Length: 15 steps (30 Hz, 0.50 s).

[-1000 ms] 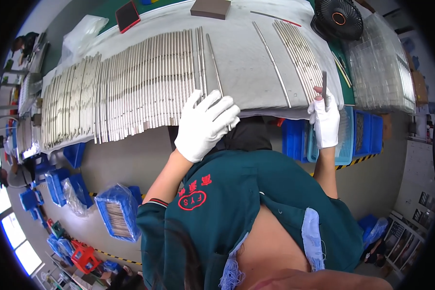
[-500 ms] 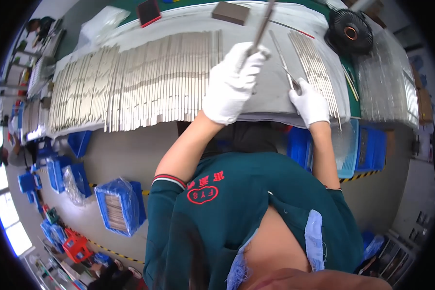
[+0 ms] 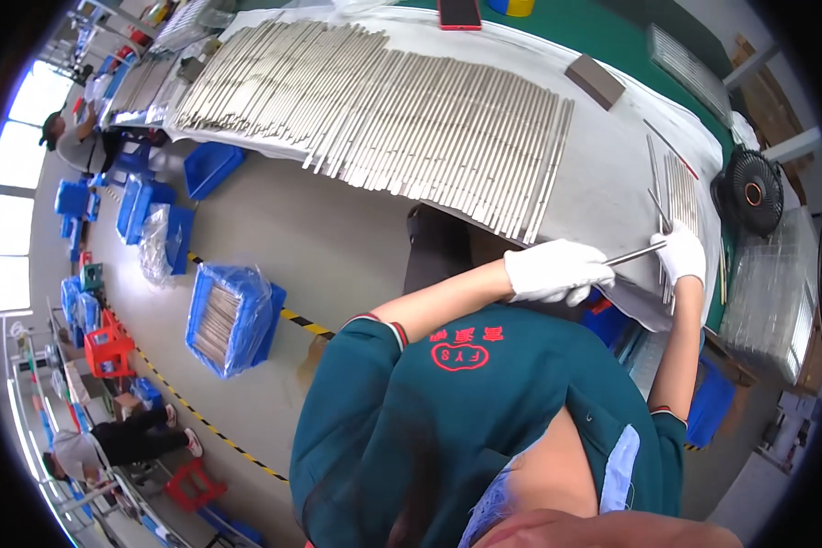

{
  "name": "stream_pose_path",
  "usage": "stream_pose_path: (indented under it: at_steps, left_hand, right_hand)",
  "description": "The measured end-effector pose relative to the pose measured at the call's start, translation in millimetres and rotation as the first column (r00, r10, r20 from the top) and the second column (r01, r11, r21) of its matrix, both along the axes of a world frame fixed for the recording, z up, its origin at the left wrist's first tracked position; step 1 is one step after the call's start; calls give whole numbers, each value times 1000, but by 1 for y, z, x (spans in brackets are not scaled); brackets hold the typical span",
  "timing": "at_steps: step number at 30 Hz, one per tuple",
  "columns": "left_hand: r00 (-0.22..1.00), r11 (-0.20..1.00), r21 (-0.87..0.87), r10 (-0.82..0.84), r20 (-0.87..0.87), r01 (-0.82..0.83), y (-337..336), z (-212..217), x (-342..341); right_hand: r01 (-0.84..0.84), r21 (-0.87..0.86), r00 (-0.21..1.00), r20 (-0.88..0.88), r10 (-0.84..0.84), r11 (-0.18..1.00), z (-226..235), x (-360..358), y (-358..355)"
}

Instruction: Inspecting and cleaning the ends of metal rods using a small tool and a sanding block.

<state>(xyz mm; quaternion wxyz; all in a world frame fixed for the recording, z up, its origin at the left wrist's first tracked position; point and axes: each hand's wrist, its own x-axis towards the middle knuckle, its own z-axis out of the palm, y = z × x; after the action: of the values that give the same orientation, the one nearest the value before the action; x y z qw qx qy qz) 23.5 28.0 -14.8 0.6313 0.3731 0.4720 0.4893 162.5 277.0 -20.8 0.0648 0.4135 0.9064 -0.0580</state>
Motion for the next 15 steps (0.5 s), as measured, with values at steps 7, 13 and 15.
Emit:
stream_pose_path:
  at_steps: [7,13,15]
  left_hand:
    - [965,940,-324,180,192,-111,-6,-61,22]
    - [903,869,-442,353,244,-220,6,-63,29]
    - [899,885,-413,345,271,-215,8,-65,29]
  right_hand:
    - [-85,26,958,-272,89,996,36,-14,-21]
    - [-311,159,942,-78,326,937,10,-76,-8]
    - [-289,182,946,-97,310,940,9,-92,-3]
